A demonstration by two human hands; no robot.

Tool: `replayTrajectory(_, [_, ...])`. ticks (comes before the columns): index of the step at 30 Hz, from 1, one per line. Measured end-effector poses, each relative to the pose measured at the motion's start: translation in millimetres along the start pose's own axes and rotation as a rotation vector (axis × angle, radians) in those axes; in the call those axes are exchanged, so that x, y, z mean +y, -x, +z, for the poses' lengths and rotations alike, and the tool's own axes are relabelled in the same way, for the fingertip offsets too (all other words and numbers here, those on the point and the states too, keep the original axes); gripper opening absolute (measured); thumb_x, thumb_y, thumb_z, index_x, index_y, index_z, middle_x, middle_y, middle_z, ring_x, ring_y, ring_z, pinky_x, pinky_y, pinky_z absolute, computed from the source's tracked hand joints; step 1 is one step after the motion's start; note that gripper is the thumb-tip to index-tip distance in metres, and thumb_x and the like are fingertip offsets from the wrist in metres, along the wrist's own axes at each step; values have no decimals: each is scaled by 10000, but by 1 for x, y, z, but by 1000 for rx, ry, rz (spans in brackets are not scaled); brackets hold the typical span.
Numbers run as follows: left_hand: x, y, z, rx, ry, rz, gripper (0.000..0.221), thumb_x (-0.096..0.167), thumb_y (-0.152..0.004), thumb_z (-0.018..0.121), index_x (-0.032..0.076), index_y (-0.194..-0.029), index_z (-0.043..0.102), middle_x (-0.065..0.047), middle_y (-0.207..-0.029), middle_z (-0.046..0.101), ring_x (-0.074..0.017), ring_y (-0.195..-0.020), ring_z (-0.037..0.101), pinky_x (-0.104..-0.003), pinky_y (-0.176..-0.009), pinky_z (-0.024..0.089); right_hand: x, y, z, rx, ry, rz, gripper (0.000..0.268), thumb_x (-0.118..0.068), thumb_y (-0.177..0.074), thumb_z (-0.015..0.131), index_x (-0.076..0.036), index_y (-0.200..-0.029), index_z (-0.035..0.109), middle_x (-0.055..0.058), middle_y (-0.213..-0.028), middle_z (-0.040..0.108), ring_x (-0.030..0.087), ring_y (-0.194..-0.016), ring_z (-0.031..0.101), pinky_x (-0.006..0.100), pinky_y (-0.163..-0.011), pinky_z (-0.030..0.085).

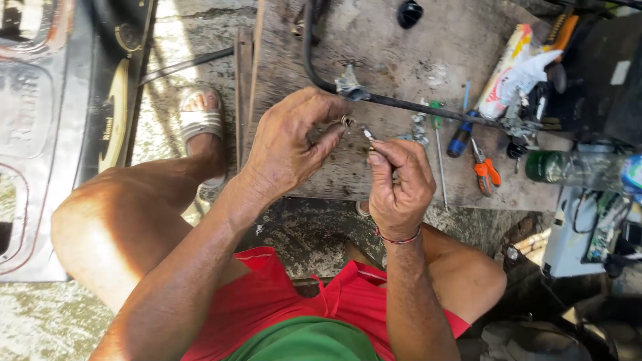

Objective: Disassembling and cleaning small mechanical components of a gas stove using tools and water.

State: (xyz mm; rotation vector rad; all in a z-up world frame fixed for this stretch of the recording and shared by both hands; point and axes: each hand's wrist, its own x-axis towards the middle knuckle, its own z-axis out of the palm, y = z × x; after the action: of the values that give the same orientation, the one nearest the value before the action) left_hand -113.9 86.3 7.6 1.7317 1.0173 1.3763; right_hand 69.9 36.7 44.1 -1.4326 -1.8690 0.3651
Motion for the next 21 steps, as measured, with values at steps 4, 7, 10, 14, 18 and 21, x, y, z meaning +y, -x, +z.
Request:
replayTrajectory(4, [-2,9,24,-9,-8,7,181,12,-877,781,35,-1045,719,-150,-855,691,-363,-797,718,-479,-719,599,23,-1,-3,64,-65,-76,87,-15,-975,702,8,-1051,737,155,-1006,674,253,-815,722,351,-678,599])
replayTrajectory(7, [-2,12,34,-81,0,-9,119,78,-913,769,62,-1022,724,-117,-859,702,-334,-870,734,-436,-781,601,30,3,-8,26,-90,-85,98,-32,-991,694,-5,-1073,739,151,-1025,664,274,-901,710,368,-731,586])
replayTrajectory(10, [-1,10,38,-129,14,0,124,54,-894,770,34,-1006,721,-163,-869,709,-369,-869,728,-468,-782,599,35,5,-16,7,-18,-77,98,-40,-999,687,-11,-1068,750,146,-1027,665,266,-913,693,385,-775,592])
replayTrajectory(14, [-4,9,44,-154,-17,12,115,60,-890,774,37,-989,719,-160,-865,708,-363,-893,728,-468,-808,594,42,6,-25,-51,24,-76,105,-62,-981,718,-20,-1066,764,146,-1034,686,312,-955,716,414,-800,605])
replayTrajectory(18, [-6,10,48,-188,-40,-5,100,89,-904,772,48,-978,718,-140,-831,704,-361,-898,725,-453,-816,591,44,6,-28,-81,45,-67,95,-63,-978,718,-36,-1047,778,133,-1012,705,311,-896,729,401,-751,605])
replayTrajectory(21, [-13,14,54,-205,-36,-27,99,117,-905,769,72,-978,720,-118,-821,687,-342,-893,720,-444,-802,593,48,7,-30,-91,32,-53,90,-70,-972,731,-45,-1041,782,127,-1008,718,294,-855,736,384,-710,607])
